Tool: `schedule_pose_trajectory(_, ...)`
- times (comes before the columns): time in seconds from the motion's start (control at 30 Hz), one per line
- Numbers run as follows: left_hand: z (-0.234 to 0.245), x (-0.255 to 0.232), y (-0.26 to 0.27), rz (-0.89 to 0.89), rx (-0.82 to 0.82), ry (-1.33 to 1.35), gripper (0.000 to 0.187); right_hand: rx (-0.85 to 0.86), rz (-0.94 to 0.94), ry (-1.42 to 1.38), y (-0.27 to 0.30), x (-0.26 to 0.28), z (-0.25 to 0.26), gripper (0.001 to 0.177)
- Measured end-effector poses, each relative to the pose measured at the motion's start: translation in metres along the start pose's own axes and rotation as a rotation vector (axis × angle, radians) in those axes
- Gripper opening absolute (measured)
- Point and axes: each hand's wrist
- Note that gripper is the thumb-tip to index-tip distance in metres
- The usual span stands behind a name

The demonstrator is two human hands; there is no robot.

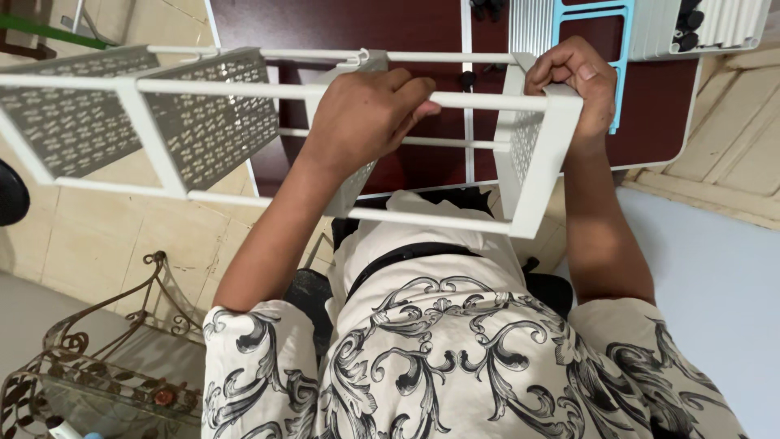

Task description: The person assembles a white metal shelving unit by hand. They attach perforated shelves to vertical supports, insert horizontal crossbars, and secure the structure. The person then places black caster wheels onto the bottom of the frame.

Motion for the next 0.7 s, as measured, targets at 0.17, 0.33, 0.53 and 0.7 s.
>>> schedule_pose_trajectory(0.17, 0.024, -0.021, 0.003, -0.037, 0.036, -0.092, 0.027, 0.080, 0.016, -0.051, 0.005, 0.023, -0.008, 0.042)
schedule_pose_trajectory(0.33, 0.031, -0.034, 0.008, -0.078, 0.085, -0.136, 0.025, 0.075, -0.048, -0.031, 0.028, 0.038, -0.017, 0.043)
schedule_pose_trajectory(0.53, 0.028, -0.036, 0.008, -0.084, 0.145, -0.201, 0.029, 0.048, -0.077, -0.089, 0.034, 0.035, -0.029, 0.042)
schedule_pose_trajectory(0.7, 0.031, -0.035, 0.011, -0.082, 0.202, -0.261, 0.033, 0.061, -0.121, -0.049, 0.038, 0.030, -0.032, 0.039)
Point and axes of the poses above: each hand's wrist, its own y-axis away from the middle knuckle, its own z-axis out of the back of the hand, x = y × z
